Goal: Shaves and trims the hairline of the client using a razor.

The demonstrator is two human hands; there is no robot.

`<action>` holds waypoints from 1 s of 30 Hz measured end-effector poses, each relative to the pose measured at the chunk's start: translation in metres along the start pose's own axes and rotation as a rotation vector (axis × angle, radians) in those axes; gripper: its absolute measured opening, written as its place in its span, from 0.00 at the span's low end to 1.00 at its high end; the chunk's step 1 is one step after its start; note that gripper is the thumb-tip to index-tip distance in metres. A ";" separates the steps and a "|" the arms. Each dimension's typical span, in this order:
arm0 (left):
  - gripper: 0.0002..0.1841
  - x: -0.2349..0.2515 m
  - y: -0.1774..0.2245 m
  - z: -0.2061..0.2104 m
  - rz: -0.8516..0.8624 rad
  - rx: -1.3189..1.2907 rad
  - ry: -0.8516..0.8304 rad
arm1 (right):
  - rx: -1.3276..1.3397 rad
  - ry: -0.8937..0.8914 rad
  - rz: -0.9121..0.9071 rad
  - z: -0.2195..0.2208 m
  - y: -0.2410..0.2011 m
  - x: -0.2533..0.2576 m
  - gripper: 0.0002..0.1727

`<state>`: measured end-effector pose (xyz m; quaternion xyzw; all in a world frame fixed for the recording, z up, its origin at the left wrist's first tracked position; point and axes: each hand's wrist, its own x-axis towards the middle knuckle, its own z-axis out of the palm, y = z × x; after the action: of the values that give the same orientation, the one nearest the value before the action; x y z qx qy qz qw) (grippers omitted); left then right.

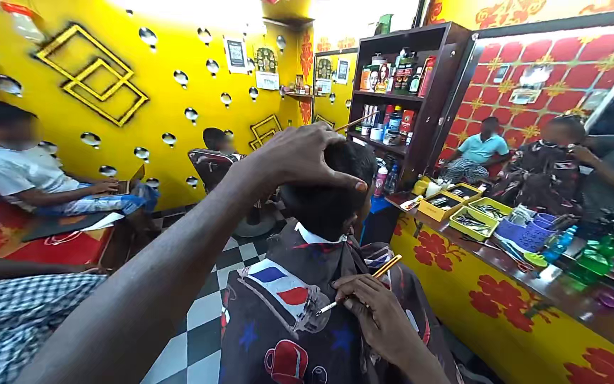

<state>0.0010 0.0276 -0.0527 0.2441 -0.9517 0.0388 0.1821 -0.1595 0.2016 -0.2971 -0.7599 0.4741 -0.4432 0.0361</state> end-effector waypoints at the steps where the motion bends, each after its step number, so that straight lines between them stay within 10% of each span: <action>1: 0.54 0.004 0.000 -0.001 0.001 -0.004 -0.026 | 0.004 -0.001 -0.011 0.001 0.001 0.000 0.14; 16: 0.35 0.060 -0.028 0.012 -0.039 -0.378 -0.249 | 0.056 0.020 -0.035 -0.007 -0.003 -0.031 0.13; 23: 0.34 -0.025 -0.011 0.043 -0.007 -0.316 0.654 | -0.135 0.217 -0.045 -0.110 -0.012 0.012 0.11; 30: 0.44 -0.082 0.031 0.104 -0.137 -0.429 0.650 | -0.708 -0.008 -0.492 -0.186 -0.044 0.123 0.15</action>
<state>0.0188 0.0749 -0.1788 0.2387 -0.8124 -0.0979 0.5229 -0.2415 0.2017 -0.0851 -0.8175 0.4016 -0.2458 -0.3317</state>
